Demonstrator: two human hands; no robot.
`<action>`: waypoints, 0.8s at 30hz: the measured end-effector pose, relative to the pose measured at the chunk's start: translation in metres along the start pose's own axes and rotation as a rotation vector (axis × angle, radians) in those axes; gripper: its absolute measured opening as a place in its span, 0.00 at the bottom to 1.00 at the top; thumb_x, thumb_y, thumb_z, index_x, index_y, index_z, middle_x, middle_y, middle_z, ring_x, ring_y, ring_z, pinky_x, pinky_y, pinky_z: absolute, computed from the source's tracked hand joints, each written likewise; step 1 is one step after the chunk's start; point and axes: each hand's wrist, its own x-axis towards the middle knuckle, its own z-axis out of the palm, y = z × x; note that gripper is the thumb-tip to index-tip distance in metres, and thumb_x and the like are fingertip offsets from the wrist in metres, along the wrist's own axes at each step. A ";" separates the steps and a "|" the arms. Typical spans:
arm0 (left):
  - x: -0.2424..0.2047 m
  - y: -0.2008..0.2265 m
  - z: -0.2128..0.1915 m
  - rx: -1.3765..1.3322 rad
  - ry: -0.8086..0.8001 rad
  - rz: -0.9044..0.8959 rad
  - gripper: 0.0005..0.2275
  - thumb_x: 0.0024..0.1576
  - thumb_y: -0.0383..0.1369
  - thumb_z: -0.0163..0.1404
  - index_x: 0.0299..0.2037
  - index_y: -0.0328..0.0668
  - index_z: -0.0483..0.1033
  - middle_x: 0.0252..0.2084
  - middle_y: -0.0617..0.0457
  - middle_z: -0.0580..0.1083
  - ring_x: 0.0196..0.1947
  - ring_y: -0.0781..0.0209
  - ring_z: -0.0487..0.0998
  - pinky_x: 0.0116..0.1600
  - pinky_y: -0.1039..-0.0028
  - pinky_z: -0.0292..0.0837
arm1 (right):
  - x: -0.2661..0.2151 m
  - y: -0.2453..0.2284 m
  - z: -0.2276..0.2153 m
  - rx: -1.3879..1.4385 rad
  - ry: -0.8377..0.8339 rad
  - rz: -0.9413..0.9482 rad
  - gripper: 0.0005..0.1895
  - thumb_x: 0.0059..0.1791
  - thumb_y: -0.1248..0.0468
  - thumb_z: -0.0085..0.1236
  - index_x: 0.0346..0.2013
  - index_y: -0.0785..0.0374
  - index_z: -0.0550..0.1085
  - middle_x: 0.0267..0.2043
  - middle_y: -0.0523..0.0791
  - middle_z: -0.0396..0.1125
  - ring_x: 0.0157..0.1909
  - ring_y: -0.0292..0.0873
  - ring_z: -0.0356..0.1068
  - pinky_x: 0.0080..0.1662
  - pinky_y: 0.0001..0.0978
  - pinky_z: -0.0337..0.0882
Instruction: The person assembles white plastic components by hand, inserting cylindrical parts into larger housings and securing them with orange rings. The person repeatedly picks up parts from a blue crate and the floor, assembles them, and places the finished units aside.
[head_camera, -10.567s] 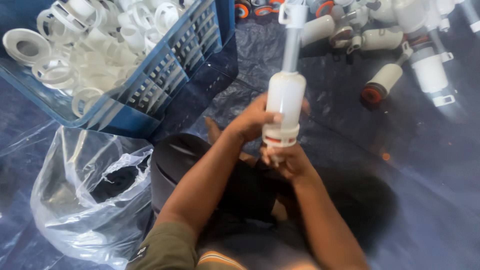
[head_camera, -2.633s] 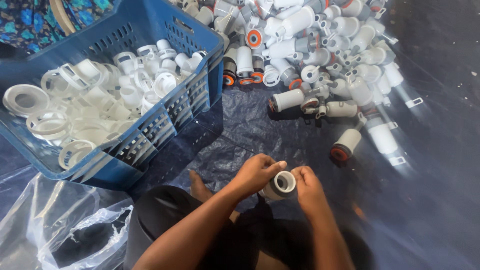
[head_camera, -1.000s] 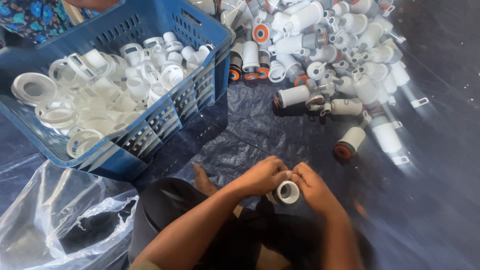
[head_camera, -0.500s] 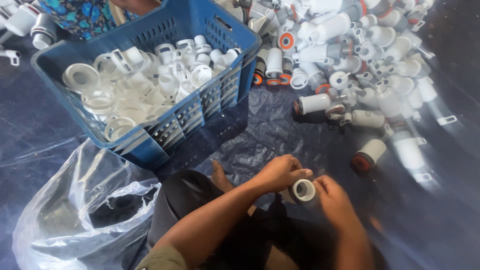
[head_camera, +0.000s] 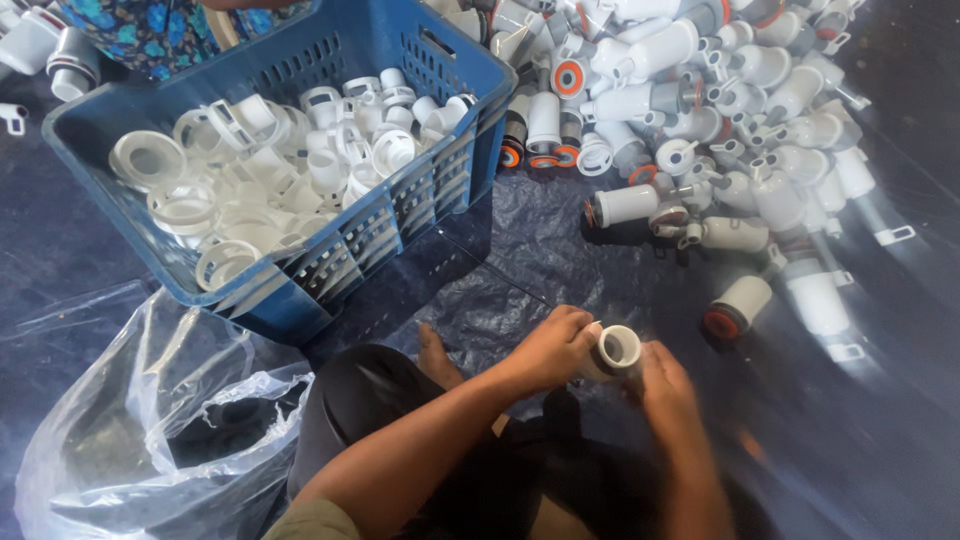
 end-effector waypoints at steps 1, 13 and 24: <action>-0.001 0.002 0.001 0.013 0.018 0.006 0.20 0.66 0.40 0.40 0.55 0.29 0.74 0.61 0.41 0.67 0.60 0.45 0.71 0.64 0.62 0.67 | 0.002 -0.001 -0.001 -0.019 0.009 -0.018 0.18 0.57 0.55 0.40 0.42 0.63 0.75 0.34 0.44 0.69 0.34 0.38 0.67 0.37 0.31 0.68; -0.004 0.007 0.003 0.075 0.065 0.103 0.18 0.67 0.37 0.37 0.47 0.24 0.73 0.62 0.36 0.66 0.57 0.41 0.74 0.63 0.61 0.69 | 0.014 0.006 0.001 -0.219 0.068 -0.195 0.15 0.57 0.57 0.44 0.36 0.63 0.73 0.31 0.42 0.65 0.34 0.38 0.64 0.39 0.32 0.64; -0.001 0.011 0.001 -0.035 0.080 0.027 0.14 0.59 0.40 0.50 0.41 0.33 0.75 0.44 0.41 0.76 0.47 0.47 0.79 0.52 0.62 0.74 | 0.015 0.009 -0.010 0.066 -0.038 -0.045 0.10 0.54 0.60 0.53 0.38 0.64 0.76 0.34 0.44 0.69 0.35 0.39 0.66 0.38 0.32 0.66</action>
